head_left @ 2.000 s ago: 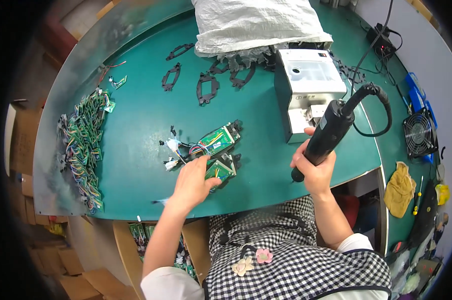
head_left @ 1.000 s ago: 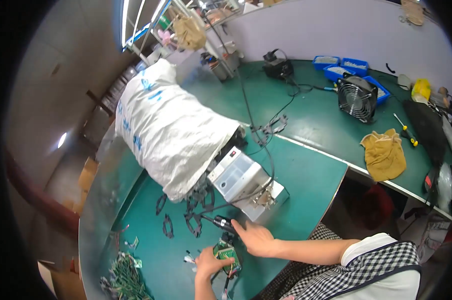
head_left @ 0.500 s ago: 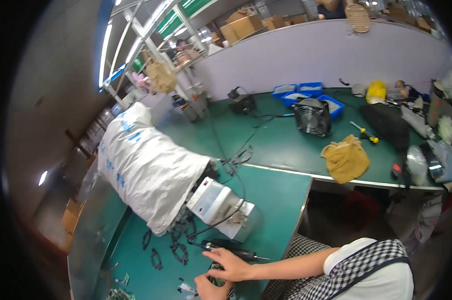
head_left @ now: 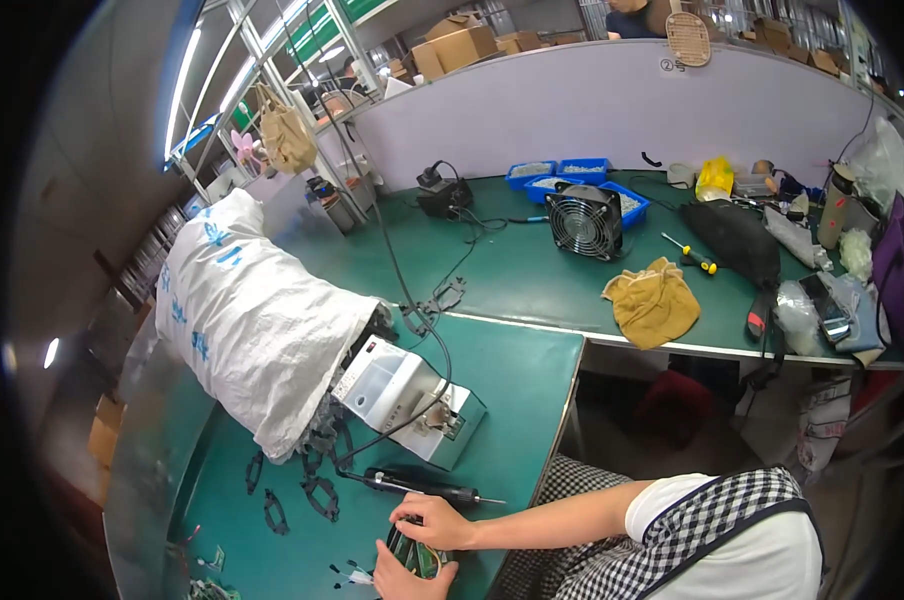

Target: The person assembles electronic circuit boards into plastic housing units using an electric screwdriver.

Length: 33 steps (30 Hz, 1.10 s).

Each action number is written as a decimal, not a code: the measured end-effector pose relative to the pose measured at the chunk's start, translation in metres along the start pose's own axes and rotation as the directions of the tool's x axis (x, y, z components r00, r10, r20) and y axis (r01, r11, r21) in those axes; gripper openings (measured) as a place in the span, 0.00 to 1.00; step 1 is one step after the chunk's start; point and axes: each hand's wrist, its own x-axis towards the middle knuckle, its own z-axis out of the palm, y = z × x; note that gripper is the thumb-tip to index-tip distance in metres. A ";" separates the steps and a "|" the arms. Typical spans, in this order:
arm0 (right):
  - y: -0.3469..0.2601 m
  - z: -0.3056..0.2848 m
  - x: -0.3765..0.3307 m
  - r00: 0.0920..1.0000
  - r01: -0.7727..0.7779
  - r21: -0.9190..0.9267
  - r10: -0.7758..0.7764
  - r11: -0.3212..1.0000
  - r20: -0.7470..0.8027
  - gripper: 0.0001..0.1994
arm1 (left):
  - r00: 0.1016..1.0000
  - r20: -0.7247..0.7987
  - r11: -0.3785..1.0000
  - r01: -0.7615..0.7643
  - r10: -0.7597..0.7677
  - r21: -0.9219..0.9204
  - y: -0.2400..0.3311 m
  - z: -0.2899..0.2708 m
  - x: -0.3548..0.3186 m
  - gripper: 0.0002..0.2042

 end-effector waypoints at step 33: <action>-0.005 0.007 0.005 0.994 -0.109 0.141 0.106 0.984 0.030 0.11 | 0.989 -0.081 0.992 -0.125 0.125 0.011 -0.043 0.028 0.025 0.41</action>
